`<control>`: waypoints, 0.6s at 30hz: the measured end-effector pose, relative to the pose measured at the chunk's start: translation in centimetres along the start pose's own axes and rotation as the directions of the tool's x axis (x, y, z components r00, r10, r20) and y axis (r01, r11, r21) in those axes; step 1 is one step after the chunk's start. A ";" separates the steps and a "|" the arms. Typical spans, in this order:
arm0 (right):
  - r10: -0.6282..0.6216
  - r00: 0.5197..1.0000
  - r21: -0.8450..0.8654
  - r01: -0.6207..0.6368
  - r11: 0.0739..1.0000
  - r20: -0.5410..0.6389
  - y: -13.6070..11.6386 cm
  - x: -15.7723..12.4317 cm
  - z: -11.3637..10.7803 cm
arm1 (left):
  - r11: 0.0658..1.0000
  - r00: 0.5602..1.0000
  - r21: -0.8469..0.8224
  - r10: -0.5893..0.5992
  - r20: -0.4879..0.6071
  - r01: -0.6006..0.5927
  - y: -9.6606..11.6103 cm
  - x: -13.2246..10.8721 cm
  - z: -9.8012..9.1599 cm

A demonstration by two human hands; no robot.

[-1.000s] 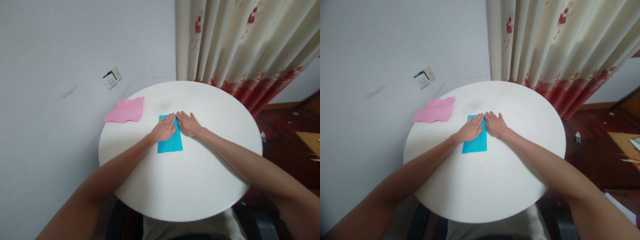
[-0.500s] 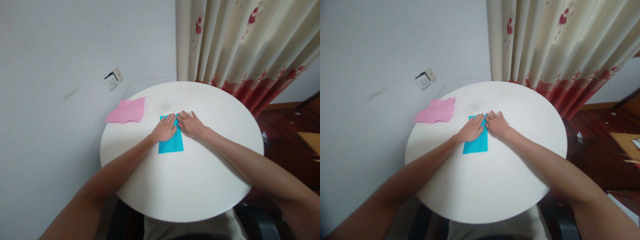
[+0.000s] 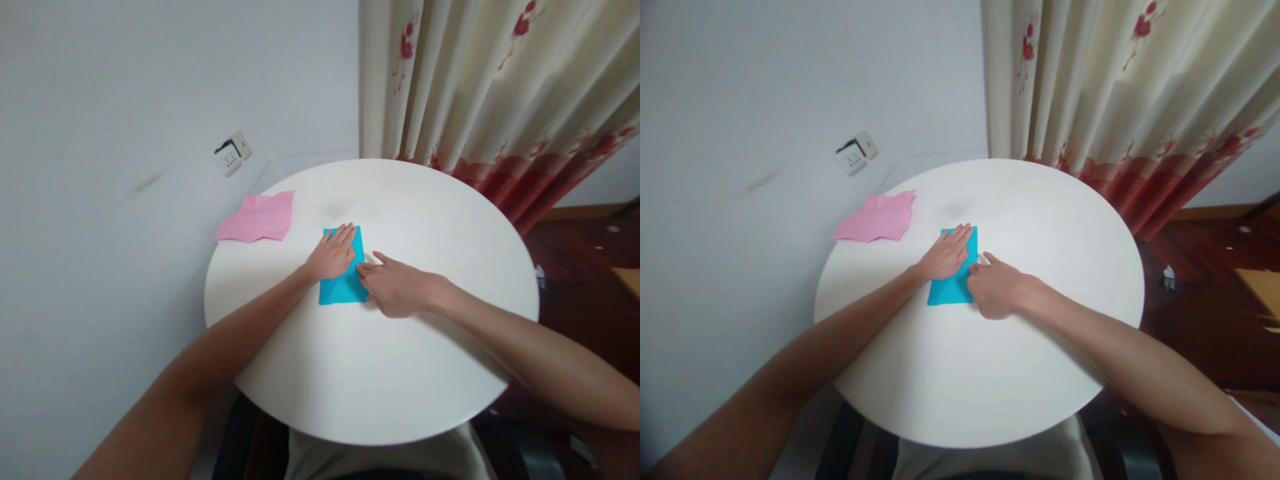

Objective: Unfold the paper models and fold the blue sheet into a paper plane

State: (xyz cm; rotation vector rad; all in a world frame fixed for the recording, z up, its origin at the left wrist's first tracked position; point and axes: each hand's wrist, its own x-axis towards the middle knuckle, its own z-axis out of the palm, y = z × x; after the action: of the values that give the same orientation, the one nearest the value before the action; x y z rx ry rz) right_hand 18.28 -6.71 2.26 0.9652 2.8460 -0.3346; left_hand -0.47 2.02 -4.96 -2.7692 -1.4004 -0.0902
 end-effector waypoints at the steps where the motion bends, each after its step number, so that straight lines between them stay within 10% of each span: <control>1: -0.019 1.000 -0.006 0.019 1.000 -0.001 -0.5 -0.4 0.0 | 1.000 1.000 -0.003 -0.004 0.000 0.004 0.0 0.0 0.0; 12: -0.094 0.994 0.014 0.093 0.996 0.058 -3.3 -2.5 -0.2 | 1.000 1.000 -0.027 -0.014 -0.019 0.013 0.2 -0.1 0.0; 18: 0.211 0.970 0.041 -0.208 0.977 -0.116 -3.1 -1.0 -0.1 | 0.999 1.000 -0.029 -0.020 -0.012 0.019 0.2 0.0 0.1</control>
State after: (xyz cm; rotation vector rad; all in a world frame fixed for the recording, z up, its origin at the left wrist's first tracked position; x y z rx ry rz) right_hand 17.17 -9.68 3.04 1.3213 2.8138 -0.3052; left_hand -0.33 1.89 -5.11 -2.7732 -1.4347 -0.1289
